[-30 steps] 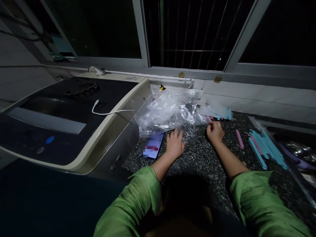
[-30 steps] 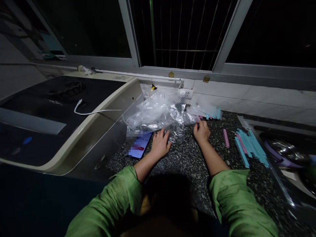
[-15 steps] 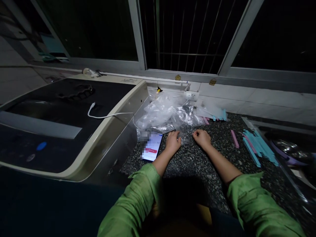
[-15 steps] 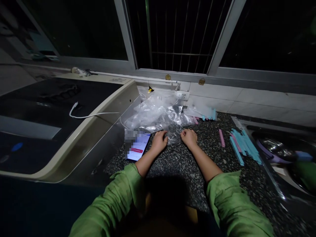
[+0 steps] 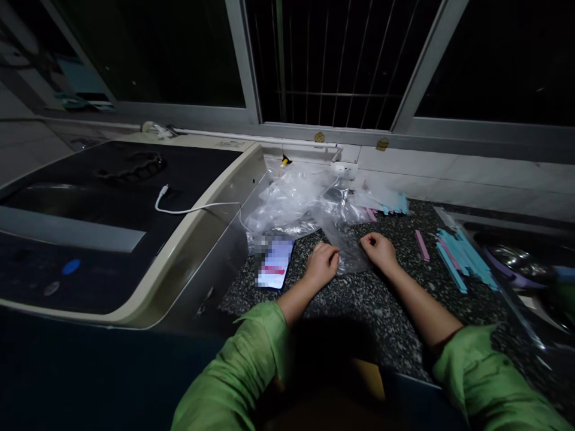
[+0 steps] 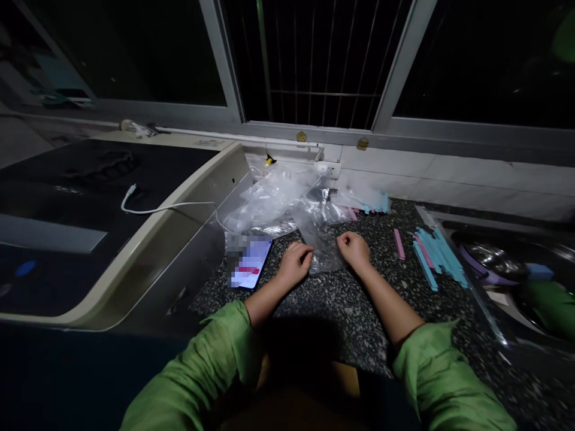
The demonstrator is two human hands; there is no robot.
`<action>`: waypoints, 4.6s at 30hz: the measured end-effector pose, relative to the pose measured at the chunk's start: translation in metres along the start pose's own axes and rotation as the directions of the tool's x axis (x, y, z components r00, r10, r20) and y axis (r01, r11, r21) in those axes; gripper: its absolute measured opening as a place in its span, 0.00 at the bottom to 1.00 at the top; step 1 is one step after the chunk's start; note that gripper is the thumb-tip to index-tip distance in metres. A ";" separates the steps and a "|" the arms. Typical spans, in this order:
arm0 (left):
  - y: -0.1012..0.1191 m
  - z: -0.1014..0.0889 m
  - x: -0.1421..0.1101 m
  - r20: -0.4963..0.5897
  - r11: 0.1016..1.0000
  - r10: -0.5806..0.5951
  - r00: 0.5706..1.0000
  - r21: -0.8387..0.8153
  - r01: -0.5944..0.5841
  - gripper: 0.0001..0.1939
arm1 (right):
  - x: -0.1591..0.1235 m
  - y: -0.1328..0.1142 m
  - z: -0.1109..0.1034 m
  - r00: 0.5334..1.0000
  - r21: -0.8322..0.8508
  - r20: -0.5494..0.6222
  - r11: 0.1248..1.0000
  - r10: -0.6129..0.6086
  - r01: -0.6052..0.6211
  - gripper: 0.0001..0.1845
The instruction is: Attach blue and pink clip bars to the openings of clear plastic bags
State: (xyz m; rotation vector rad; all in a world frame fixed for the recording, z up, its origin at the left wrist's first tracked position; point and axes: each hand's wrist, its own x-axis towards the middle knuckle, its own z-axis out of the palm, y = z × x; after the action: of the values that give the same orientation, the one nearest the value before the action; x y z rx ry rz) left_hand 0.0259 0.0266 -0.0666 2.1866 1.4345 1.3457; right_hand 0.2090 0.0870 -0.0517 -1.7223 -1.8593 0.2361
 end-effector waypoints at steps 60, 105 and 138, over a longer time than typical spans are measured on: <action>0.066 -0.112 0.093 -0.069 0.927 0.119 0.990 -0.350 -0.136 0.09 | 0.004 -0.052 -0.207 0.797 0.201 -0.244 0.775 -0.553 0.599 0.08; 0.048 -0.058 -0.051 0.599 0.531 -0.303 0.741 -0.540 0.653 0.19 | -0.117 0.060 -0.087 0.783 0.308 0.348 0.852 -0.515 0.424 0.20; 0.002 -0.016 -0.021 0.280 0.915 -0.403 0.871 0.109 0.389 0.12 | -0.056 0.038 -0.043 0.824 0.343 0.496 0.810 0.274 -0.476 0.14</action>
State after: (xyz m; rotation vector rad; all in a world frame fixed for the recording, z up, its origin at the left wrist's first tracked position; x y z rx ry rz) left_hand 0.0122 0.0042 -0.0683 1.8745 1.6843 0.8112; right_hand 0.2632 0.0282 -0.0526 -1.7751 -1.5191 1.2070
